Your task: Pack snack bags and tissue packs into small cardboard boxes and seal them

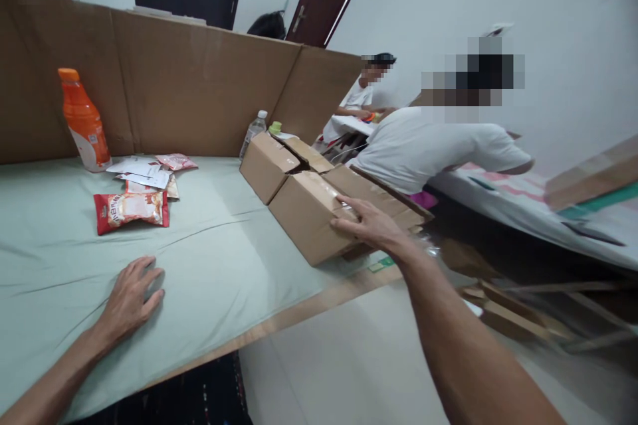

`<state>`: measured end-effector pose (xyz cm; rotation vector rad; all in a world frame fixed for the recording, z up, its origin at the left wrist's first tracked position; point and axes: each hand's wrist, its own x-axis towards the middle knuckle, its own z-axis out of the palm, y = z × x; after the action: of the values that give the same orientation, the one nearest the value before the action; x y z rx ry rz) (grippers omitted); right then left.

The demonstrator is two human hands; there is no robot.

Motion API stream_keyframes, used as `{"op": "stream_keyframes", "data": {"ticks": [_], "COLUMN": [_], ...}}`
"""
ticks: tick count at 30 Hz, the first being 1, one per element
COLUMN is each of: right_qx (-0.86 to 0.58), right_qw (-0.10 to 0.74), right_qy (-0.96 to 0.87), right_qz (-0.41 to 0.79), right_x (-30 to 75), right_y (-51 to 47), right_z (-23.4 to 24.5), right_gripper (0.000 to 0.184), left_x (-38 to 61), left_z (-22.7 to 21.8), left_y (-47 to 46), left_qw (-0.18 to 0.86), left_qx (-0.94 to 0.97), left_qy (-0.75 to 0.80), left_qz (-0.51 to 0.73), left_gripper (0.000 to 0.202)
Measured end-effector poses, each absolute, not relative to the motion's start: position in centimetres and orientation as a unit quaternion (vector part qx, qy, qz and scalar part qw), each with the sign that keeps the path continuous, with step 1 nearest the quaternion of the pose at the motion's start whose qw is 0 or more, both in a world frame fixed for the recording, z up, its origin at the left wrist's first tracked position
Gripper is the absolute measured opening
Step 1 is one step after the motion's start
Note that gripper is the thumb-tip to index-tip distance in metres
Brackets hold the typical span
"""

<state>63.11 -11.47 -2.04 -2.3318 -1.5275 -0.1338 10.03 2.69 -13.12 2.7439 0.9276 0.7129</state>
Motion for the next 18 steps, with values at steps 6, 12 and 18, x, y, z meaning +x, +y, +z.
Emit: {"op": "stream_keyframes", "data": {"ticks": [6,12,18], "right_qx": [-0.814,-0.662,-0.568], "right_qw": [0.163,0.162,0.159], "right_qy": [-0.497,-0.723,-0.807], "right_qz": [-0.251,-0.117,-0.032], "right_x": [56.7,43.1,30.4], "right_y": [-11.7,-5.2,-1.0], "right_z": [-2.3,-10.4,-17.8], "right_gripper": [0.054,0.04,0.044], "left_x": [10.6,10.0,0.2], "left_z": [-12.8,-10.7,-6.4], "left_y": [1.5,-1.3,1.1], "left_qw": [0.109,0.12,0.031], "left_qx": [0.919,0.917,0.862], "left_qy": [0.321,0.341,0.45], "left_qz": [0.204,0.167,0.232], "left_gripper": [0.031,0.043,0.051]}}
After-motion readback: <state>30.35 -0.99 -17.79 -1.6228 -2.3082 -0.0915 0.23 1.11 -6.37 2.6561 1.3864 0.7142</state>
